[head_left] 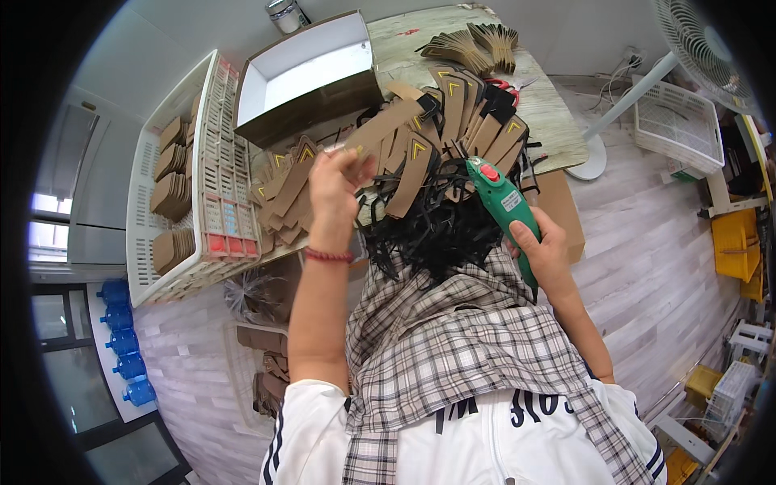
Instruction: The person uses a hot glue gun to apply glue to small rectangular cardboard pieces and attaches them to black fabric strips. They handle each piece one at a time, applying glue and pressing it onto the fabric, then placing the finished items on the table.
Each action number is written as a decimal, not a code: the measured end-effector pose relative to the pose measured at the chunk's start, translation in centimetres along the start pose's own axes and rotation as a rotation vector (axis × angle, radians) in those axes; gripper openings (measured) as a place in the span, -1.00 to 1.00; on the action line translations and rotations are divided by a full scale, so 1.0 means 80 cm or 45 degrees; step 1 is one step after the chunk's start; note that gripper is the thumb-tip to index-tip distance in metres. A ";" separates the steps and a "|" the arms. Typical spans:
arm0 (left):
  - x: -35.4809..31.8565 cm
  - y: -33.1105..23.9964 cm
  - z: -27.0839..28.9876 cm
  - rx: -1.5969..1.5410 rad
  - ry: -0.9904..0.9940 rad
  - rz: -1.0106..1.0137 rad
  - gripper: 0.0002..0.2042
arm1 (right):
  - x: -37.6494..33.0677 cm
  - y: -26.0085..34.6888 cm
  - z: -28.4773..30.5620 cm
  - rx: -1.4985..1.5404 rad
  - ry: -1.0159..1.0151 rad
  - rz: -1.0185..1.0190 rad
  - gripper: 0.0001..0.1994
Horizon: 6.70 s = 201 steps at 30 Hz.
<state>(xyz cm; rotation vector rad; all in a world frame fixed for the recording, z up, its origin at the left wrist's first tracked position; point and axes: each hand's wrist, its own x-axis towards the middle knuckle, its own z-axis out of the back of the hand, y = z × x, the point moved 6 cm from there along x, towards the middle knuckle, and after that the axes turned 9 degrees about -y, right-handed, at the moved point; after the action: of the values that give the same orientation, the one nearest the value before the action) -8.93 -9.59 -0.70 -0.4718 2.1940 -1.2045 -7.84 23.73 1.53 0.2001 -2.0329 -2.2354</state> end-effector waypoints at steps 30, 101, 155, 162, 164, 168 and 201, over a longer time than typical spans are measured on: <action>-0.078 0.070 -0.058 -0.375 0.141 -0.012 -0.82 | -0.026 0.001 -0.017 -0.216 0.107 -0.114 -0.67; -0.071 0.077 -0.099 -0.317 0.039 -0.091 -0.94 | -0.002 -0.002 -0.010 -0.057 -0.013 -0.066 -0.68; -0.020 -0.037 -0.049 0.666 -0.082 -0.764 -0.88 | 0.001 0.006 -0.004 0.017 0.003 -0.002 -0.69; -0.031 0.089 0.010 -0.430 -0.095 0.427 -0.88 | -0.006 0.006 -0.014 -0.094 0.041 -0.025 -0.67; -0.056 0.118 -0.007 -0.429 -0.041 0.675 -0.86 | -0.009 0.000 -0.015 -0.116 0.038 -0.040 -0.67; -0.079 0.108 -0.043 -0.469 0.190 0.486 -0.88 | -0.016 -0.005 -0.015 -0.158 0.036 -0.094 -0.67; -0.080 0.060 -0.065 -0.130 0.270 -0.094 -0.84 | -0.018 0.008 -0.007 -0.150 0.140 -0.143 -0.67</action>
<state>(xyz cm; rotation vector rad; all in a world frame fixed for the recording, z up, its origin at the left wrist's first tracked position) -7.48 -0.17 -0.49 -0.4902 2.4469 -1.2345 -6.30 23.35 2.16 0.4263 -1.8720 -2.3440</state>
